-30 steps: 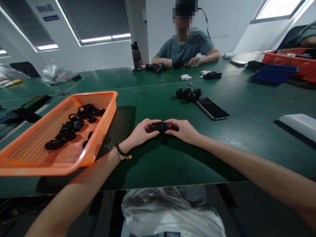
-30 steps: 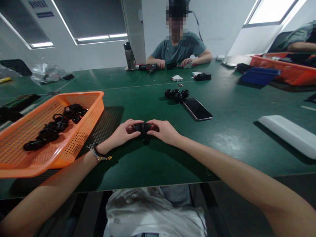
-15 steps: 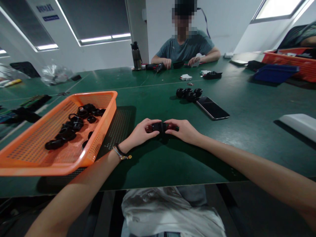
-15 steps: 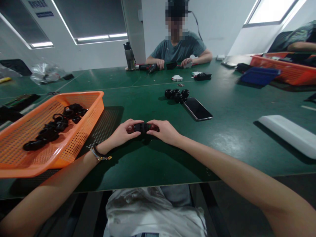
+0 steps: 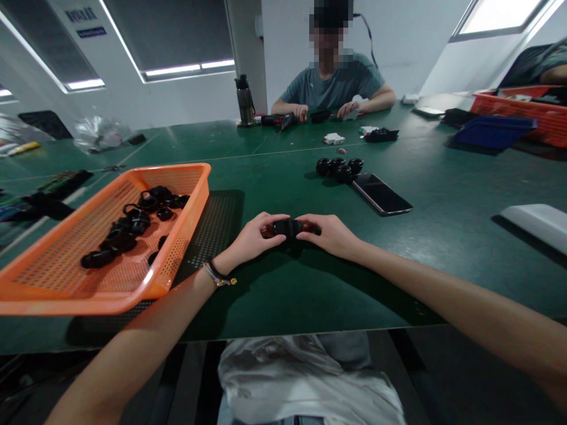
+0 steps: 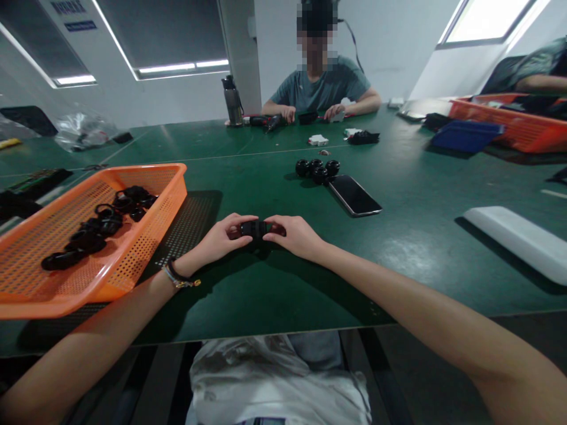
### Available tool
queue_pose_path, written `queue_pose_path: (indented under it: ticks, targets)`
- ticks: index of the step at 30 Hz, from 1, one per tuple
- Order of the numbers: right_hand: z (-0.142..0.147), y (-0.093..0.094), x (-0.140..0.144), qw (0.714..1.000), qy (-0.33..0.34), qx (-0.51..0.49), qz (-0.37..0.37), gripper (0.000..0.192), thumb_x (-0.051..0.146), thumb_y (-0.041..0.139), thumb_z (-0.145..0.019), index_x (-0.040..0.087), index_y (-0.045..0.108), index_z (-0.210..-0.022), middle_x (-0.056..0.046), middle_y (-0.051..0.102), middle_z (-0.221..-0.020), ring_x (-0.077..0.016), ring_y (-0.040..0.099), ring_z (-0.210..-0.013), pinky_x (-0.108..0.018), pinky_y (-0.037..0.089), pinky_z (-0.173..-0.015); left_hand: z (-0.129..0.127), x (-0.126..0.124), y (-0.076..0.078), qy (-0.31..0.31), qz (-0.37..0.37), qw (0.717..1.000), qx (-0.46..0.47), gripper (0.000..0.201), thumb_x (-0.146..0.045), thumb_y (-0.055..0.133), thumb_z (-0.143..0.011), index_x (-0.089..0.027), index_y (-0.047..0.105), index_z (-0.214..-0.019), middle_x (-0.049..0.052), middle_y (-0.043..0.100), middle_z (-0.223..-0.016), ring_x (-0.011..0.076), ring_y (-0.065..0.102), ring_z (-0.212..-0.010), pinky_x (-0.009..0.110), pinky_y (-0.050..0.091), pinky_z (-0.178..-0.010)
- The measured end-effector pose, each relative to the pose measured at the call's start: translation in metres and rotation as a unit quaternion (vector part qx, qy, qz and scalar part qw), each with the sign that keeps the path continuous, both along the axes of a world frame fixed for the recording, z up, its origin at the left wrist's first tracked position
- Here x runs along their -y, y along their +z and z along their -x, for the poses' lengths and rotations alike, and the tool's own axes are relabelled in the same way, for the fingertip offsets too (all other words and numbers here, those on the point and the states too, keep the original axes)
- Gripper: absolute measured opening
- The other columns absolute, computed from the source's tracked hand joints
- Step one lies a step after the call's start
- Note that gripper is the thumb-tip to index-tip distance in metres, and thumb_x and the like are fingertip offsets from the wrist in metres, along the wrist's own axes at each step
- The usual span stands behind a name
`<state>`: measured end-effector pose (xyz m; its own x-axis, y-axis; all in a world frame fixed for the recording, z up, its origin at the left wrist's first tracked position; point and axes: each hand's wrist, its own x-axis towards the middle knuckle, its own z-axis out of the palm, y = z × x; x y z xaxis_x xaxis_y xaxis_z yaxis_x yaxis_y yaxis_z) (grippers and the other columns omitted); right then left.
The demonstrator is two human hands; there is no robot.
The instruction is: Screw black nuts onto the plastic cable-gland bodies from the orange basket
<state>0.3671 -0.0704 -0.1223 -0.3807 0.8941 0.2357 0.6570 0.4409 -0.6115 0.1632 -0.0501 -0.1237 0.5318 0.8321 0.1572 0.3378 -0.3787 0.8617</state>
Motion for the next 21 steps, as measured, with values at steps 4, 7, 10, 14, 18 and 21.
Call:
queue_pose_path:
  ticks: [4,7,10,14,18,21]
  targets:
    - [0.0002,0.0006,0.0001,1.000,-0.001,0.002,0.003,0.025,0.024,0.061,-0.076,0.017,0.063,-0.100,-0.004,0.068,-0.081,-0.0161,0.061,-0.070,-0.028,0.047,-0.063,-0.0004,-0.0001,0.0000,-0.002,0.004,1.000,0.000,0.041,-0.021,0.062,-0.070,-0.022,0.058,-0.111,0.001,0.047,-0.093,0.0114,0.055,-0.081,0.027,0.049,-0.076]
    - [-0.0001,0.0011,0.0000,1.000,0.002,0.007,0.004,0.025,0.024,0.060,-0.078,0.017,0.063,-0.101,-0.004,0.068,-0.082,-0.0160,0.061,-0.070,-0.028,0.046,-0.063,-0.0005,0.0003,-0.0001,-0.002,0.004,1.000,-0.001,0.042,-0.022,0.062,-0.070,-0.022,0.058,-0.112,0.001,0.047,-0.093,0.0116,0.055,-0.082,0.027,0.049,-0.076]
    - [-0.0002,0.0019,0.0002,1.000,-0.002,0.015,0.011,0.026,0.024,0.059,-0.078,0.015,0.063,-0.102,-0.005,0.068,-0.081,-0.0163,0.061,-0.070,-0.028,0.046,-0.062,-0.0002,0.0009,0.0001,-0.001,0.003,1.000,-0.001,0.041,-0.022,0.062,-0.071,-0.022,0.058,-0.112,0.001,0.047,-0.093,0.0118,0.055,-0.082,0.027,0.049,-0.077]
    - [-0.0001,0.0018,0.0001,1.000,0.000,0.017,0.015,0.026,0.025,0.059,-0.079,0.015,0.063,-0.102,-0.005,0.068,-0.081,-0.0158,0.060,-0.068,-0.028,0.045,-0.062,-0.0001,0.0012,0.0006,-0.004,0.008,1.000,0.003,0.042,-0.021,0.061,-0.070,-0.022,0.058,-0.112,0.001,0.046,-0.093,0.0116,0.055,-0.082,0.027,0.049,-0.078]
    - [0.0007,0.0017,-0.0008,1.000,-0.003,0.021,0.011,0.025,0.026,0.059,-0.078,0.015,0.064,-0.100,-0.004,0.067,-0.079,-0.0149,0.058,-0.066,-0.027,0.043,-0.060,-0.0003,0.0003,0.0002,-0.006,0.005,1.000,0.000,0.041,-0.021,0.061,-0.071,-0.022,0.058,-0.112,0.001,0.046,-0.093,0.0112,0.055,-0.081,0.028,0.049,-0.077]
    - [0.0014,0.0024,-0.0008,1.000,-0.009,0.028,0.011,0.024,0.025,0.059,-0.078,0.014,0.064,-0.099,-0.004,0.067,-0.077,-0.0144,0.057,-0.064,-0.026,0.042,-0.059,-0.0003,-0.0003,-0.0004,-0.008,0.000,1.000,-0.001,0.041,-0.022,0.061,-0.071,-0.022,0.058,-0.112,0.001,0.047,-0.094,0.0114,0.055,-0.081,0.028,0.049,-0.076]
